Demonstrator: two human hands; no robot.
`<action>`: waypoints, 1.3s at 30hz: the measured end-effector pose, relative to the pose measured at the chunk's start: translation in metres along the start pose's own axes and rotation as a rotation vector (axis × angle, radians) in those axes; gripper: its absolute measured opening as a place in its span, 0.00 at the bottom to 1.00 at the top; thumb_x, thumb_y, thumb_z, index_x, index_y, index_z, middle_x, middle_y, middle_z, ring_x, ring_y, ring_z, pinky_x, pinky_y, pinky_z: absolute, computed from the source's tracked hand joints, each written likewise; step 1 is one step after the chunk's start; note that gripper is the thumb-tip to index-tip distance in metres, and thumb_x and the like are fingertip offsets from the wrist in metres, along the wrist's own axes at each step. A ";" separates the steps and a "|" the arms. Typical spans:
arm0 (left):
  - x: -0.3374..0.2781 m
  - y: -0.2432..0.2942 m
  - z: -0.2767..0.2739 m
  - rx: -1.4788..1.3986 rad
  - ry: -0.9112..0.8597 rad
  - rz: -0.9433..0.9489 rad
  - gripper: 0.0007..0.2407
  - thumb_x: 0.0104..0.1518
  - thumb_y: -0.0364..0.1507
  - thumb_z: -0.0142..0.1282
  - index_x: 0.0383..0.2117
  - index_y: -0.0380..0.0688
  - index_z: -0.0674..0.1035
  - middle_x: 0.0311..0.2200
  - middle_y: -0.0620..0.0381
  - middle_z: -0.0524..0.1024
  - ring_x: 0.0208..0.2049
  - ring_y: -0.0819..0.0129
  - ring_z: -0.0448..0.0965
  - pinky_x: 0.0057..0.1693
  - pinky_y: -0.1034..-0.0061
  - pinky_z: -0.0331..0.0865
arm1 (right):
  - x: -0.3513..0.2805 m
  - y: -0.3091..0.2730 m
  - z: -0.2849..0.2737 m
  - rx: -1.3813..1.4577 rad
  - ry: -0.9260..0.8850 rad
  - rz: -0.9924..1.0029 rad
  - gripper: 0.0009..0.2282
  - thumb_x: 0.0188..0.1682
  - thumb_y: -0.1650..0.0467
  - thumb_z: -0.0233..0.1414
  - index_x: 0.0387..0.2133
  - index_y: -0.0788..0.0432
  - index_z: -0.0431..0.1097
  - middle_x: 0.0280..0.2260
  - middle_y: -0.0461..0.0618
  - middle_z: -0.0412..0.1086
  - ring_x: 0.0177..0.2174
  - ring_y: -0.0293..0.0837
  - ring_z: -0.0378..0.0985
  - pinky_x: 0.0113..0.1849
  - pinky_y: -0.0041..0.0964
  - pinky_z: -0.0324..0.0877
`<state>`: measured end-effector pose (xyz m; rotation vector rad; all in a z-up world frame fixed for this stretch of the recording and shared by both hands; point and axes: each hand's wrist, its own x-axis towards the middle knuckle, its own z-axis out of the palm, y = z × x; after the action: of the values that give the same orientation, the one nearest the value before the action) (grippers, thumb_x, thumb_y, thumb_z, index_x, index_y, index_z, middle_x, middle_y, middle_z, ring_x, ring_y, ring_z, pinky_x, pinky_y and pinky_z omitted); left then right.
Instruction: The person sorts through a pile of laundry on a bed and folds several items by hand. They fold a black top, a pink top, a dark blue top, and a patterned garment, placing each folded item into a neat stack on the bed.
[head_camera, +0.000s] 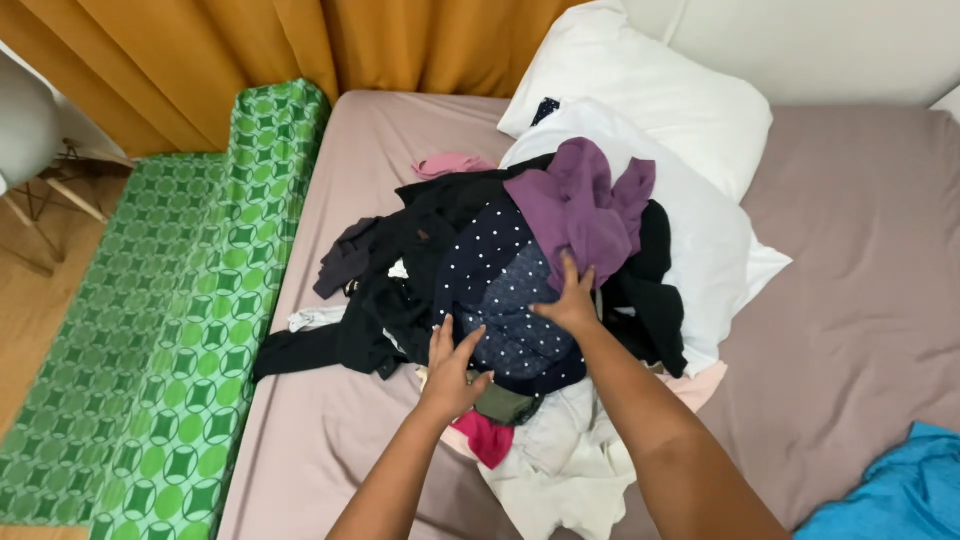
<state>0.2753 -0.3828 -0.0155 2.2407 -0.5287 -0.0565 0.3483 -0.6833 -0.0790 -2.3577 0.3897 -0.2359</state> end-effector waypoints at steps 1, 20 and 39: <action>0.008 -0.005 0.001 -0.001 -0.005 -0.002 0.35 0.41 0.31 0.73 0.61 0.60 0.71 0.71 0.35 0.44 0.69 0.30 0.45 0.69 0.52 0.50 | -0.001 -0.003 0.003 0.000 -0.002 0.005 0.63 0.20 0.63 0.77 0.69 0.41 0.37 0.65 0.84 0.27 0.63 0.76 0.46 0.59 0.54 0.57; 0.019 -0.006 0.033 -0.164 -0.259 -0.361 0.53 0.38 0.38 0.77 0.72 0.65 0.48 0.70 0.36 0.40 0.70 0.37 0.45 0.67 0.51 0.54 | -0.204 -0.063 -0.022 0.161 -0.485 -0.064 0.19 0.33 0.75 0.54 0.42 0.56 0.72 0.35 0.56 0.78 0.36 0.52 0.83 0.39 0.41 0.74; -0.076 0.111 -0.113 -1.613 -0.154 -0.208 0.20 0.48 0.17 0.61 0.50 0.30 0.77 0.45 0.46 0.80 0.45 0.56 0.82 0.52 0.62 0.77 | -0.243 -0.050 -0.078 1.188 -0.043 -0.024 0.29 0.52 0.57 0.48 0.64 0.59 0.54 0.57 0.50 0.67 0.55 0.45 0.70 0.55 0.37 0.65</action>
<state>0.1902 -0.3372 0.1315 0.6893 -0.1510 -0.5481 0.1096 -0.6152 -0.0026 -1.1937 0.1206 -0.3118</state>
